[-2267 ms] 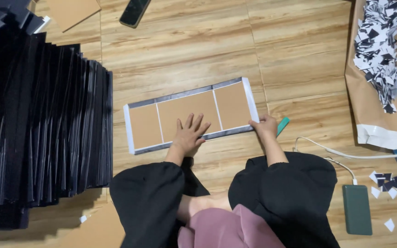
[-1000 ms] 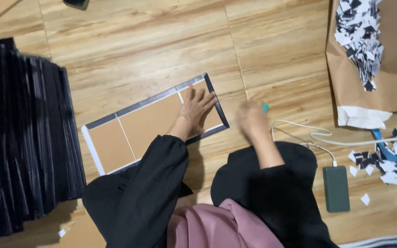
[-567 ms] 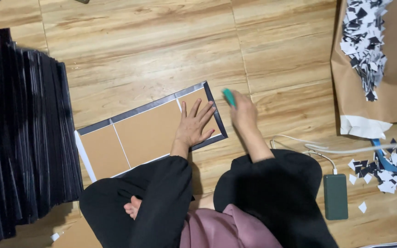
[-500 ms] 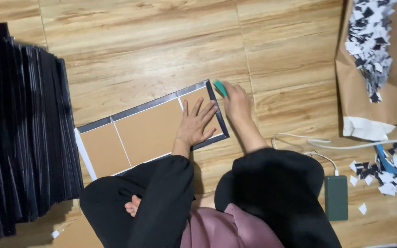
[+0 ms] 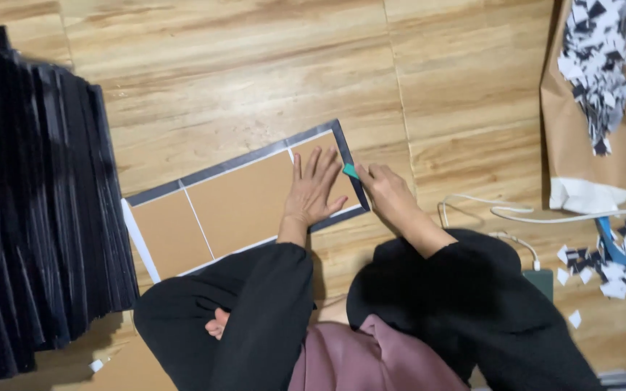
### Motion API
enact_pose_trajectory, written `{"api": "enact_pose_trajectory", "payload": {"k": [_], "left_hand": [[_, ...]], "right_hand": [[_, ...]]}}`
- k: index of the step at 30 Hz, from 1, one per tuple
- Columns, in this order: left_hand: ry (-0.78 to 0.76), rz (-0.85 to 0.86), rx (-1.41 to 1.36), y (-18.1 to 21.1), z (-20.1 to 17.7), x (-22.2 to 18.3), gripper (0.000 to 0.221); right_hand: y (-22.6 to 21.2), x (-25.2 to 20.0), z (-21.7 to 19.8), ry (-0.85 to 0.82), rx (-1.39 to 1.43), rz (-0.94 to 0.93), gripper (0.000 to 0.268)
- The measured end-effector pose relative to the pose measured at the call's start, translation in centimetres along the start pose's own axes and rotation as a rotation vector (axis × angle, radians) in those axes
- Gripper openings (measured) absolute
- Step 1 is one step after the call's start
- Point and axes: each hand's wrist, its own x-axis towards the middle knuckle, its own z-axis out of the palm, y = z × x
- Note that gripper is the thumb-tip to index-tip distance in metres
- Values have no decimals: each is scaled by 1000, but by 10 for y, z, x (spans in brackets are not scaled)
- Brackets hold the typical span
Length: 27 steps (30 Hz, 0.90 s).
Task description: Assembling folders by placing cardboard inserts onto paper sheets and using a pressing tool to secure them.
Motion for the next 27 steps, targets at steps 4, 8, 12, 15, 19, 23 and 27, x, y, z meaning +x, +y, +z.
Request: {"api": "enact_pose_trajectory", "payload": {"k": [4, 8, 12, 15, 19, 23, 27], "left_hand": [[-4, 9, 15, 3, -4, 2, 73], [22, -2, -4, 1, 2, 3, 67], [5, -19, -2, 0, 1, 3, 68], [7, -25, -12, 1, 1, 5, 67], [6, -29, -17, 4, 1, 3, 68], [18, -31, -32, 1, -2, 8, 65], [-4, -62, -44, -1, 7, 4, 61]], "right_hand": [[1, -29, 6, -21, 16, -127, 34], [6, -41, 7, -46, 17, -292, 35], [10, -46, -1, -119, 204, -460, 31], [16, -62, 22, -245, 398, -356, 30], [32, -11, 23, -19, 459, 58, 35], [25, 68, 28, 37, 421, 343, 55], [21, 87, 63, 41, 95, 224, 44]]}}
